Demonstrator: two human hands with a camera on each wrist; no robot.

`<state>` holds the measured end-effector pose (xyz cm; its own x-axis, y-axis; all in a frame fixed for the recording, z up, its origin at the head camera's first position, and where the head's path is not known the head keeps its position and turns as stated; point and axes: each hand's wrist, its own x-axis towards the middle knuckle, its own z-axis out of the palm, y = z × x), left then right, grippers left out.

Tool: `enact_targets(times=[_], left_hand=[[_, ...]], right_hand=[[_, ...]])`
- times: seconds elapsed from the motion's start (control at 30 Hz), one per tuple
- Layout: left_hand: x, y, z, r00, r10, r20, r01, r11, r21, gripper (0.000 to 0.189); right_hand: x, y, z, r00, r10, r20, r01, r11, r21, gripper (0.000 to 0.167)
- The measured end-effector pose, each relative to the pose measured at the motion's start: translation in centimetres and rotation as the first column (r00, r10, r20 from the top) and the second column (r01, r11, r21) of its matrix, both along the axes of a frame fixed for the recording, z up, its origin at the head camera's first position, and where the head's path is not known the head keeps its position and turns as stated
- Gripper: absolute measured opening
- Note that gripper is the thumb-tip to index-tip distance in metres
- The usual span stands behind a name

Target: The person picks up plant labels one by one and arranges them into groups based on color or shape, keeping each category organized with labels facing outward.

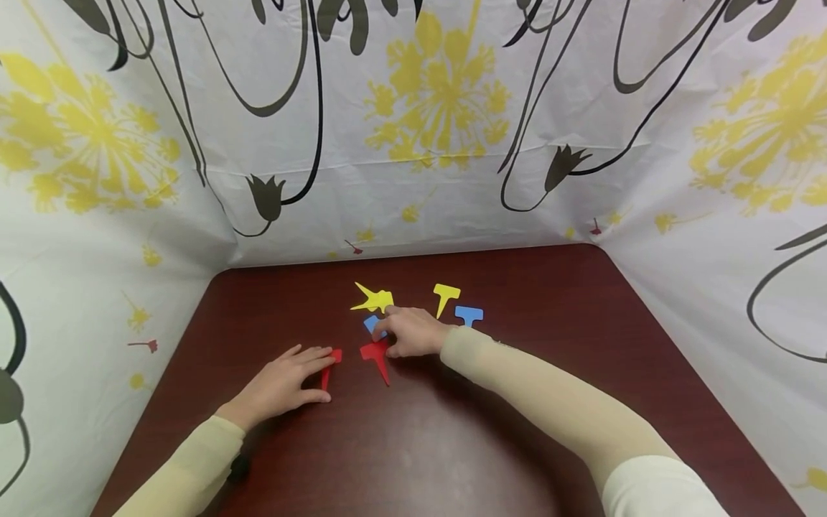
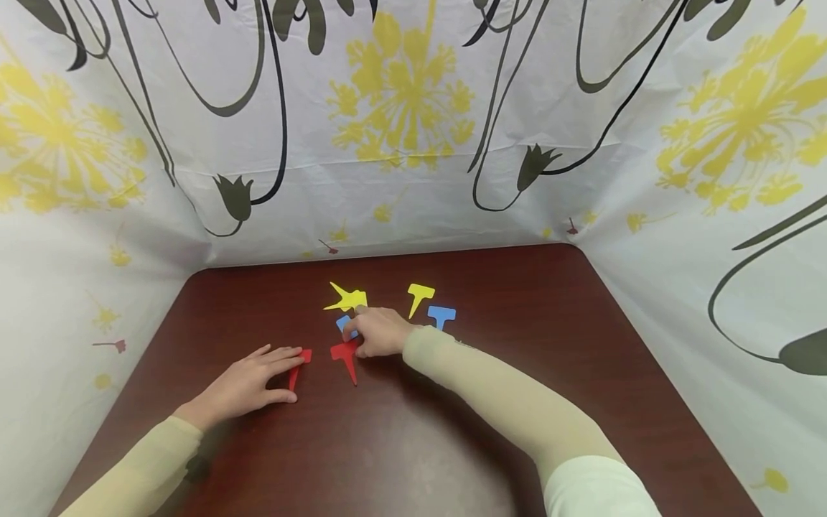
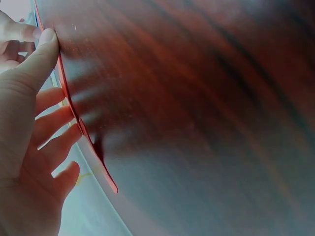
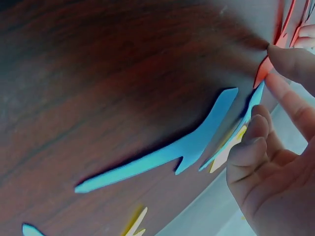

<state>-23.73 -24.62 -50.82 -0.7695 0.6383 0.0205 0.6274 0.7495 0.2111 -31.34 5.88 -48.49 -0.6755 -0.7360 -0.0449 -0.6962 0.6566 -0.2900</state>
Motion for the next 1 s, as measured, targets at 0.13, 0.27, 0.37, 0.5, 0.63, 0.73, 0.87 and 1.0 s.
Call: enact_targets(times=[0.13, 0.27, 0.37, 0.5, 0.63, 0.73, 0.87, 1.0], left_hand=[[0.0, 0.0, 0.1, 1.000, -0.005, -0.006, 0.005, 1.000, 0.002, 0.077], [0.0, 0.0, 0.2, 1.000, -0.011, -0.013, 0.011, 1.000, 0.005, 0.077], [-0.1, 0.0, 0.1, 0.999, -0.020, -0.025, 0.020, 1.000, 0.001, 0.076], [-0.1, 0.0, -0.1, 0.999, -0.032, -0.036, 0.032, 0.999, -0.003, 0.076], [-0.2, -0.1, -0.1, 0.998, -0.038, -0.040, 0.038, 0.999, 0.000, 0.076], [-0.2, -0.1, -0.2, 0.999, -0.034, -0.035, 0.034, 0.999, 0.005, 0.076], [-0.2, 0.0, -0.1, 1.000, -0.016, -0.013, 0.017, 1.000, 0.017, 0.076], [-0.2, 0.0, 0.0, 1.000, 0.001, 0.006, -0.001, 1.000, 0.024, 0.077]], right_hand=[[-0.1, -0.3, -0.1, 1.000, -0.003, -0.007, 0.003, 1.000, -0.004, 0.027], [-0.1, -0.8, -0.2, 0.999, 0.005, -0.033, -0.005, 1.000, 0.007, 0.025], [-0.1, -1.3, -0.3, 0.998, 0.018, -0.064, -0.016, 0.999, 0.030, 0.023], [-0.1, -2.0, -0.3, 0.996, 0.031, -0.086, -0.025, 0.997, 0.068, 0.022], [0.0, -2.7, -0.4, 0.995, 0.031, -0.095, -0.023, 0.996, 0.084, 0.023], [0.1, -3.1, -0.5, 0.995, 0.025, -0.095, -0.017, 0.997, 0.078, 0.024], [0.2, -3.5, -0.6, 0.995, 0.013, -0.095, -0.006, 0.998, 0.070, 0.024], [0.3, -3.7, -0.6, 0.994, 0.006, -0.111, 0.001, 0.998, 0.064, 0.024]])
